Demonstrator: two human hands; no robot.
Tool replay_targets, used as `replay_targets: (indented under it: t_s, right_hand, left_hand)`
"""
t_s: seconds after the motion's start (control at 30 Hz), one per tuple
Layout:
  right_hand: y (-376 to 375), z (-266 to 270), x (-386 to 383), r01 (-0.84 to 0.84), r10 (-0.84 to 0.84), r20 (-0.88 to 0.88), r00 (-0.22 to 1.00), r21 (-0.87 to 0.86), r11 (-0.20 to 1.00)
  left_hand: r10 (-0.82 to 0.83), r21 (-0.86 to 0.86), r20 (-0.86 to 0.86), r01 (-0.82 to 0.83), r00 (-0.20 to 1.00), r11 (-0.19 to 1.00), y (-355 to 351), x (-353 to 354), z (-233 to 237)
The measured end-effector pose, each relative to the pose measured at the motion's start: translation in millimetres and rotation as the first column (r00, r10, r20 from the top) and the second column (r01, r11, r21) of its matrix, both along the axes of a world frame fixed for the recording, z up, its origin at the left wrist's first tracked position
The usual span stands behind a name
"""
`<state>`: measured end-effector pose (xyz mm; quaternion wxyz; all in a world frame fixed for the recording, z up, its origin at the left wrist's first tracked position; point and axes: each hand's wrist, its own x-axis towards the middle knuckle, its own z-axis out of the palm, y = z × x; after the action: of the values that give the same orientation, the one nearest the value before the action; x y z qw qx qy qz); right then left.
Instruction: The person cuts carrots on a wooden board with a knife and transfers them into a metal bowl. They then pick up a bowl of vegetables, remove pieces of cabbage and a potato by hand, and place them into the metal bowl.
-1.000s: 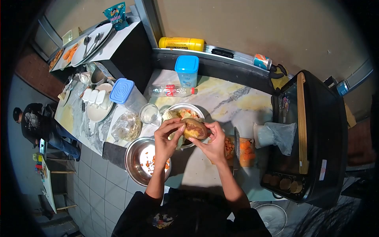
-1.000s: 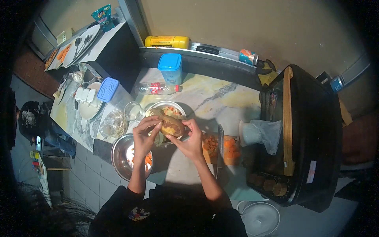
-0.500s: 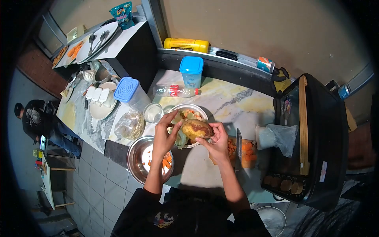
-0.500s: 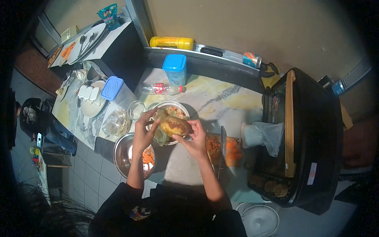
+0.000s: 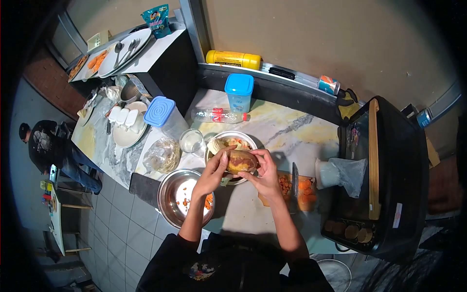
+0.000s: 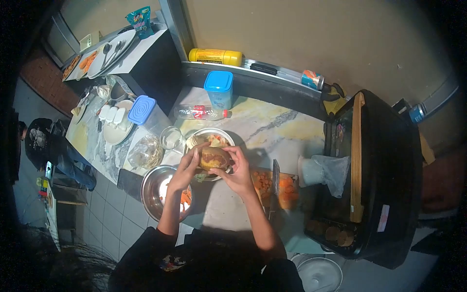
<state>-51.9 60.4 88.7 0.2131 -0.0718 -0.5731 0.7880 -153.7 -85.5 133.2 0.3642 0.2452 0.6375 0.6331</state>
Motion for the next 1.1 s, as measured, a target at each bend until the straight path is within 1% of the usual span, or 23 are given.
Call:
replay_targets:
  t_s: [0.03,0.1,0.2,0.27,0.33,0.37,0.43,0.47,0.5,0.53,0.57,0.63,0.7,0.73,0.77,0.8,0.83,0.87,0.93,1.0,1.03,1.07,1.1]
  right_hand:
    - [0,-1,-1,0.003,-0.003,0.002,1.000,-0.002,1.000]
    - [-1,-1,-3,0.035,-0.029,-0.051,0.998,0.104,0.994]
    - [-1,6,-3,0.049,-0.042,-0.050,0.998,0.151,0.987]
    - [0,8,-3,0.038,-0.033,-0.037,0.999,0.147,0.988]
    - [0,11,-4,0.027,-0.024,-0.027,0.999,0.145,0.989]
    - [-1,13,-3,0.036,-0.031,-0.030,0.999,0.188,0.982]
    - [-2,13,-2,0.043,-0.036,-0.033,0.999,0.230,0.972]
    - [-3,11,-2,0.064,-0.069,0.003,0.998,0.317,0.946]
    - [-3,9,-1,0.082,-0.106,0.037,0.994,0.402,0.912]
    - [-5,4,-2,0.081,-0.105,0.038,0.994,0.402,0.912]
    - [-6,-4,-5,0.093,-0.119,0.038,0.992,0.404,0.910]
    - [-10,2,-9,0.104,-0.131,0.038,0.991,0.407,0.908]
    - [-13,15,-10,0.113,-0.174,0.084,0.981,0.481,0.869]
    - [-15,19,-12,0.114,-0.175,0.083,0.981,0.482,0.869]
    - [-17,23,-13,0.099,-0.165,0.127,0.978,0.413,0.906]
    - [-19,27,-15,0.088,-0.153,0.169,0.974,0.341,0.936]
    - [-21,32,-14,0.093,-0.158,0.167,0.973,0.342,0.935]
    - [-25,36,-13,0.120,-0.197,0.168,0.966,0.381,0.917]
    - [-31,35,-11,0.144,-0.233,0.168,0.958,0.419,0.896]
    - [-35,29,-11,0.189,-0.353,0.142,0.925,0.632,0.751]
    - [-35,31,-12,0.174,-0.333,0.173,0.927,0.586,0.791]
    - [-33,28,-13,0.175,-0.333,0.173,0.927,0.586,0.791]
    - [-32,24,-16,0.203,-0.329,0.138,0.934,0.552,0.809]
  left_hand:
    - [0.033,-0.003,0.030,-0.033,0.999,0.999,1,3,-1]
    - [0.043,0.033,0.057,-0.045,0.997,0.998,1,6,-2]
    - [0.077,0.089,0.126,-0.089,0.989,0.992,2,7,-11]
    - [0.101,0.105,0.166,-0.119,0.981,0.987,2,5,-21]
    - [0.133,0.174,0.222,-0.173,0.966,0.969,2,3,-27]
    - [0.133,0.175,0.221,-0.174,0.966,0.969,2,2,-28]
    - [0.147,0.163,0.423,-0.235,0.894,0.958,1,2,-28]
    - [0.149,0.163,0.424,-0.237,0.894,0.958,2,3,-27]
    - [0.155,0.169,0.535,-0.284,0.830,0.944,5,4,-24]
    - [0.154,0.168,0.639,-0.332,0.754,0.928,6,5,-23]
    - [0.154,0.169,0.639,-0.332,0.754,0.928,6,4,-25]
    - [0.107,0.197,0.687,-0.325,0.719,0.925,5,0,-35]
    - [0.097,0.173,0.682,-0.289,0.725,0.941,5,-4,-43]
    - [0.085,0.148,0.679,-0.250,0.729,0.957,5,-5,-44]
    - [0.083,0.148,0.679,-0.247,0.730,0.958,6,-4,-44]
    - [0.158,0.090,0.647,-0.280,0.746,0.956,10,-1,-40]
    - [0.231,0.033,0.609,-0.316,0.759,0.948,13,0,-38]
    - [0.229,0.033,0.608,-0.312,0.760,0.949,15,0,-39]
    - [0.283,0.038,0.639,-0.397,0.716,0.917,18,-2,-41]
    - [0.292,0.040,0.631,-0.406,0.719,0.913,19,0,-39]
    - [0.300,0.042,0.624,-0.414,0.722,0.909,20,1,-37]
    - [0.300,0.041,0.623,-0.413,0.722,0.910,21,2,-35]
    - [0.333,0.024,0.610,-0.437,0.719,0.899,22,2,-32]
